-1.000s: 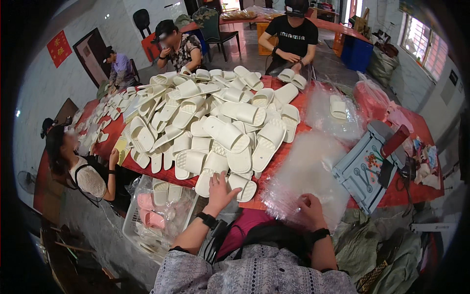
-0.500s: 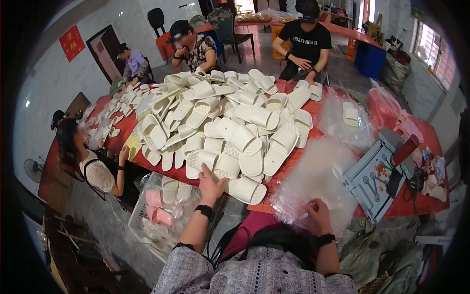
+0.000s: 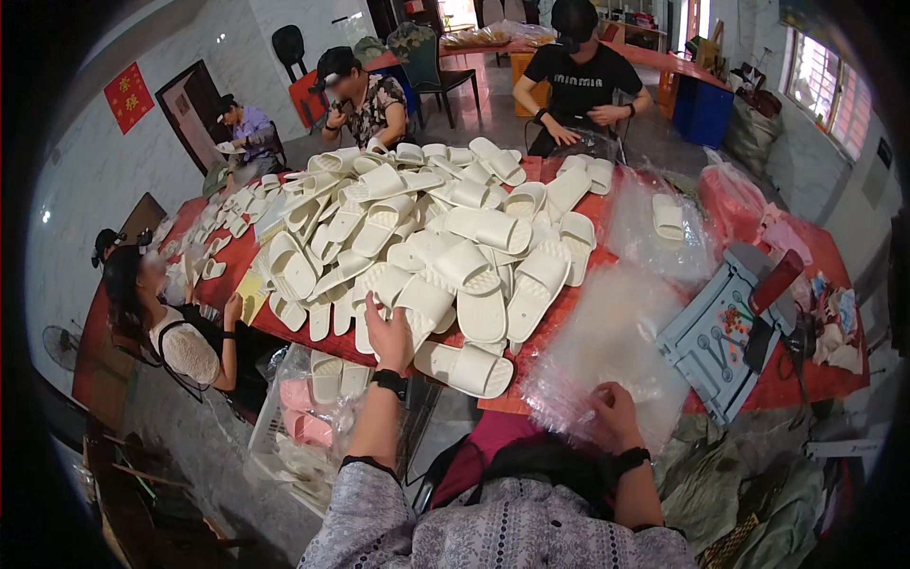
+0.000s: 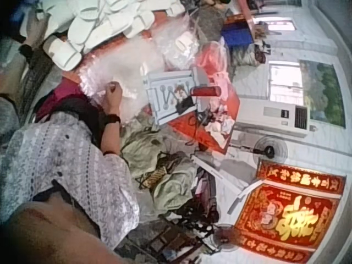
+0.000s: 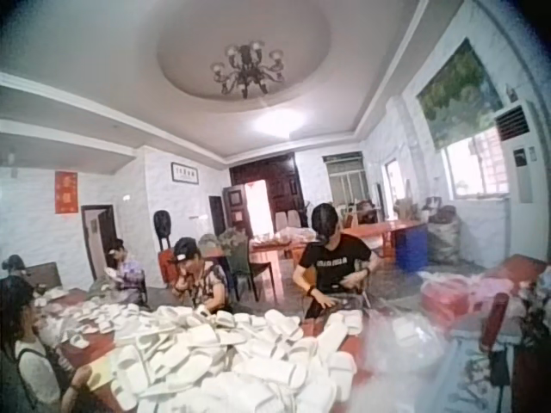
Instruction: Packing white slippers into plastic bags.
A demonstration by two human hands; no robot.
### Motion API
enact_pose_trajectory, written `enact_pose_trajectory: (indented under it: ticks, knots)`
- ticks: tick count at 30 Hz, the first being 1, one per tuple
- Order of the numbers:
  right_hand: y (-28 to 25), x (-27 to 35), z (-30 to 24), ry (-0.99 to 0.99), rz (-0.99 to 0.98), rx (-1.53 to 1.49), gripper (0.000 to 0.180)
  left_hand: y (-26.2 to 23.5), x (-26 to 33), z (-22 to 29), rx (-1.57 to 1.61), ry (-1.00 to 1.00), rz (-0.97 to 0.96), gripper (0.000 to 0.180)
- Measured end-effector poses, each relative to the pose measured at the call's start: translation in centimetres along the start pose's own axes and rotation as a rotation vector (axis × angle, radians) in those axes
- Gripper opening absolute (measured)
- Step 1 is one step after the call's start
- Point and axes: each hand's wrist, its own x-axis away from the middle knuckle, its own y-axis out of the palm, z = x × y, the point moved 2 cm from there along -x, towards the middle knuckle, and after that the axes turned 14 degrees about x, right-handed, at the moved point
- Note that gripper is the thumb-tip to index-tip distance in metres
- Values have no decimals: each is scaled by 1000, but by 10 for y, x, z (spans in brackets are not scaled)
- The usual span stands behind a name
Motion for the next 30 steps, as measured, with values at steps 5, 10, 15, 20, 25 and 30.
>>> enact_pose_trajectory:
  ticks: [5,10,15,20,25,30]
  knots:
    - [8,-4,-14,-2,-43,-42,25,-38,-50,-47,606,-130,-2,39]
    - [0,-2,-3,51,-7,-31,27,-27,-59,0,928,-388,-277,38]
    - [1,-2,-10,-7,4,-17,26,-37,-71,33,1050,-335,-376,42]
    - [2,-3,-4,-7,-17,-21,28,-41,-75,85,1172,-287,-479,40]
    - [-19,1,-15,47,-164,-82,27,-35,-39,165,1329,-298,-664,44]
    - [-46,-1,-49,-70,-232,-134,36,-9,19,217,1370,-479,-930,46]
